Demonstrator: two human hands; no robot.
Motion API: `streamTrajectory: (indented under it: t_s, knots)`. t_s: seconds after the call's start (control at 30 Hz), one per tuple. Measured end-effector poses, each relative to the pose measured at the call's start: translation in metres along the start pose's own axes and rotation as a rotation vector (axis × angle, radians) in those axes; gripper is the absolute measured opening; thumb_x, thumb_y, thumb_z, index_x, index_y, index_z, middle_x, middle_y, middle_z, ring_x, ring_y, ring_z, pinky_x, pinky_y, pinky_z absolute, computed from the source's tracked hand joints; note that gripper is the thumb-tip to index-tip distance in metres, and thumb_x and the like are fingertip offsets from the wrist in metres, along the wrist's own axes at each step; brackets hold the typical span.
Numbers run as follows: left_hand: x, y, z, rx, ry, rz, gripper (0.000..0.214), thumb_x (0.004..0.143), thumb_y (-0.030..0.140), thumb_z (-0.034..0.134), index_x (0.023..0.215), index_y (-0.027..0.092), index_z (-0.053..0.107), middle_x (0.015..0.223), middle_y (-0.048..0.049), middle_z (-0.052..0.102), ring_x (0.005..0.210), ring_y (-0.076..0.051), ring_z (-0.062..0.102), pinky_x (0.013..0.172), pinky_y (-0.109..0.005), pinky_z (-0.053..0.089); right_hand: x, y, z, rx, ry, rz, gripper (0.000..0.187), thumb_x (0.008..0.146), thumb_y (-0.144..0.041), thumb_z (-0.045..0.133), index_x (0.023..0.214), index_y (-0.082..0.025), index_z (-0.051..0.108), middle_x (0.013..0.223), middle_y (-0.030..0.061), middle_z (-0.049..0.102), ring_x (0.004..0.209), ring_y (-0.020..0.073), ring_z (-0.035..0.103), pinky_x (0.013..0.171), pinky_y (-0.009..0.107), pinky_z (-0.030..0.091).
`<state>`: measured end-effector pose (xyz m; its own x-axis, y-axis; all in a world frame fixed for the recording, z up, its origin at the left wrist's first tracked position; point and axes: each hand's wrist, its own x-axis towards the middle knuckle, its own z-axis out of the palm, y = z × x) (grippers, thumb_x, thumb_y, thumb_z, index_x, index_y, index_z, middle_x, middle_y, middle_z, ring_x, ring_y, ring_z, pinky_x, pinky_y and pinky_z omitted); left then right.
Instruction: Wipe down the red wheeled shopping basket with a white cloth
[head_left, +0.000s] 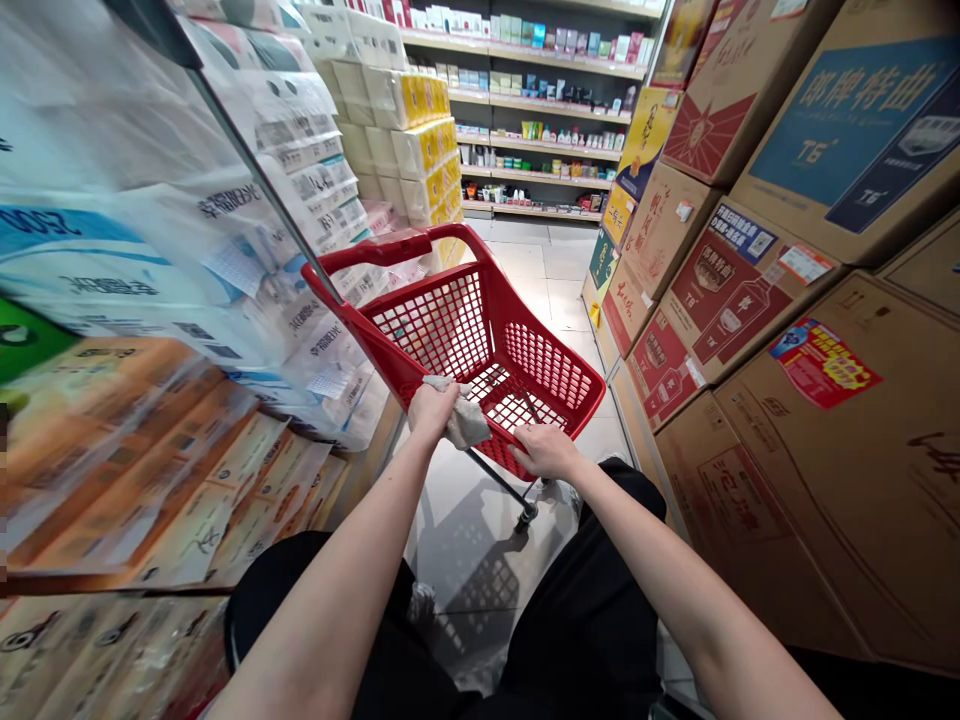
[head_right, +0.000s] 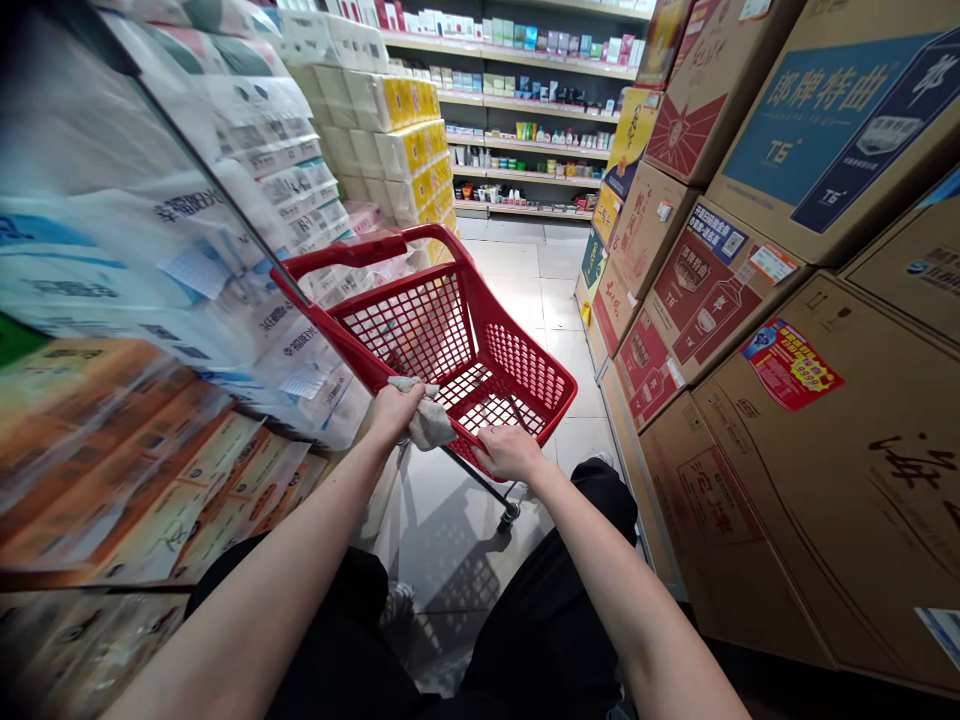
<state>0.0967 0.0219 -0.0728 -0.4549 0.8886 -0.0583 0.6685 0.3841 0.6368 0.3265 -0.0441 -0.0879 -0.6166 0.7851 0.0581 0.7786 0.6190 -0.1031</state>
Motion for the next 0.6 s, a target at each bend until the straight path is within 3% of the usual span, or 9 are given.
streamTrajectory:
  t_s: [0.6]
  knots:
    - [-0.008,0.033,0.028,-0.137,0.004,-0.055,0.044,0.075,0.048,0.049,0.098,0.016,0.069,0.1,-0.0145,0.07,0.092,-0.028,0.065,0.076,-0.034,0.047,0.01,0.058,-0.011,-0.047,-0.043,0.048,0.04,0.095,-0.052,0.031,0.098,-0.022,0.057,0.088,0.0033,0.069,0.078,0.0155,0.063,0.06,0.024,0.03]
